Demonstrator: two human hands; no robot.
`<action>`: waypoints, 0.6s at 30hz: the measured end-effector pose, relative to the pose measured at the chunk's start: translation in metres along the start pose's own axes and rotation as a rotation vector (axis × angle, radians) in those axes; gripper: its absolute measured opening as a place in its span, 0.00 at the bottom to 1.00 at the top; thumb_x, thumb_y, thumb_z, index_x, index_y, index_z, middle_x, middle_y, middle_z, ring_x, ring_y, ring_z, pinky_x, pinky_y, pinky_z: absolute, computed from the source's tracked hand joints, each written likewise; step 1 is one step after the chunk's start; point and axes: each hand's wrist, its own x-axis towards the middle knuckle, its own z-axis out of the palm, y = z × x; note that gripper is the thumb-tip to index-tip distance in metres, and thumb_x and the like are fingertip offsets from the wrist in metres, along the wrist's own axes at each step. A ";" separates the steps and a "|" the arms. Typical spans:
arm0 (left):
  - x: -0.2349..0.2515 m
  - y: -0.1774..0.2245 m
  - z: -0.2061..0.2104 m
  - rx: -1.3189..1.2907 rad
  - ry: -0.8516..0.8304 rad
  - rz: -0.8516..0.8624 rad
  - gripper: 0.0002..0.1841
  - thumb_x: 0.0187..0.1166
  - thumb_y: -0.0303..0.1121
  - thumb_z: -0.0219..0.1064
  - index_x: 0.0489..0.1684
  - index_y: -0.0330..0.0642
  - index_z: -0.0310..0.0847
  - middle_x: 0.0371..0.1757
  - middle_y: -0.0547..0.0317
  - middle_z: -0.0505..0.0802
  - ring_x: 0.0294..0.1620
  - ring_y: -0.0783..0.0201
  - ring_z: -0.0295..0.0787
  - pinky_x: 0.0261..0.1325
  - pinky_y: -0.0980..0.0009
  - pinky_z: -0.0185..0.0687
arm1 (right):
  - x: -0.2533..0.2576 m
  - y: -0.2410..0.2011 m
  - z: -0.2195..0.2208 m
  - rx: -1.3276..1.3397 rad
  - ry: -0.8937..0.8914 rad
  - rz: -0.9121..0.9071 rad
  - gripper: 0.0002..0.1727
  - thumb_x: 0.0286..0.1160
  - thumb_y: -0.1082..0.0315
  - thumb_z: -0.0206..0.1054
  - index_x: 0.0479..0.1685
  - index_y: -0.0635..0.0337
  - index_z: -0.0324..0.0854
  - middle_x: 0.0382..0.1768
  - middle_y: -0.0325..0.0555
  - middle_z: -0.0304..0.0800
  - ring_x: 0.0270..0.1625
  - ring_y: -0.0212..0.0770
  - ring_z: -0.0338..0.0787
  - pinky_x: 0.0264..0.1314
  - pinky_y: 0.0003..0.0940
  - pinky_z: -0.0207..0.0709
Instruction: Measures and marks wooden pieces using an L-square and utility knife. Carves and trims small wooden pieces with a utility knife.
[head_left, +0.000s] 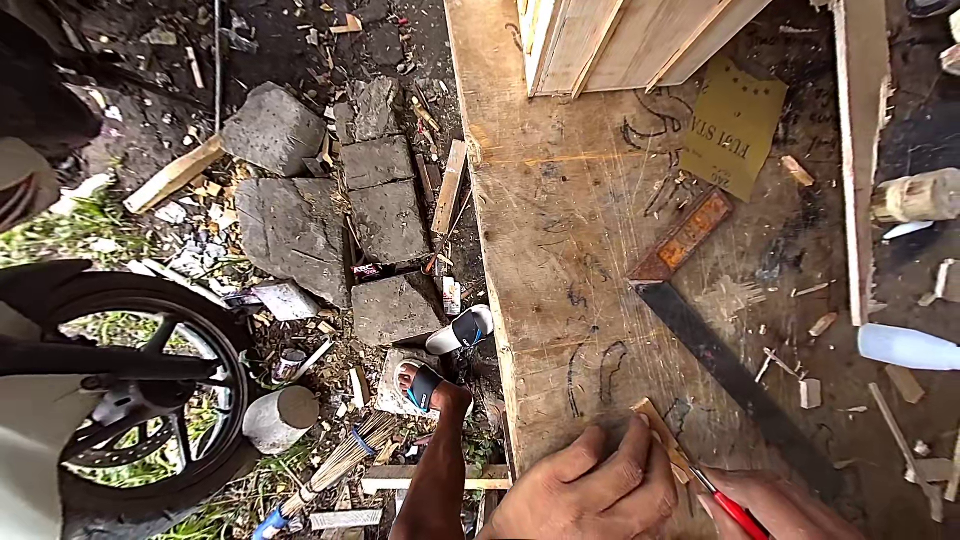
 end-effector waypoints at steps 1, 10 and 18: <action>-0.001 0.001 0.001 -0.007 0.003 -0.005 0.17 0.88 0.25 0.52 0.63 0.41 0.87 0.68 0.59 0.93 0.74 0.61 0.84 0.70 0.64 0.71 | 0.000 0.000 0.000 -0.007 0.002 -0.001 0.11 0.80 0.70 0.68 0.49 0.69 0.91 0.43 0.60 0.95 0.41 0.53 0.94 0.45 0.40 0.87; -0.002 0.001 0.002 0.037 0.013 0.007 0.17 0.88 0.26 0.52 0.62 0.43 0.88 0.67 0.60 0.93 0.74 0.61 0.83 0.70 0.63 0.70 | -0.001 -0.001 -0.002 -0.019 -0.018 0.008 0.12 0.80 0.69 0.68 0.49 0.69 0.91 0.42 0.59 0.95 0.40 0.54 0.94 0.44 0.43 0.87; -0.003 0.001 0.002 0.034 0.001 0.000 0.17 0.88 0.27 0.53 0.62 0.43 0.88 0.67 0.60 0.93 0.74 0.61 0.84 0.72 0.63 0.71 | -0.011 0.007 0.002 -0.010 -0.013 0.016 0.11 0.80 0.70 0.67 0.48 0.69 0.91 0.42 0.59 0.95 0.42 0.55 0.95 0.46 0.43 0.87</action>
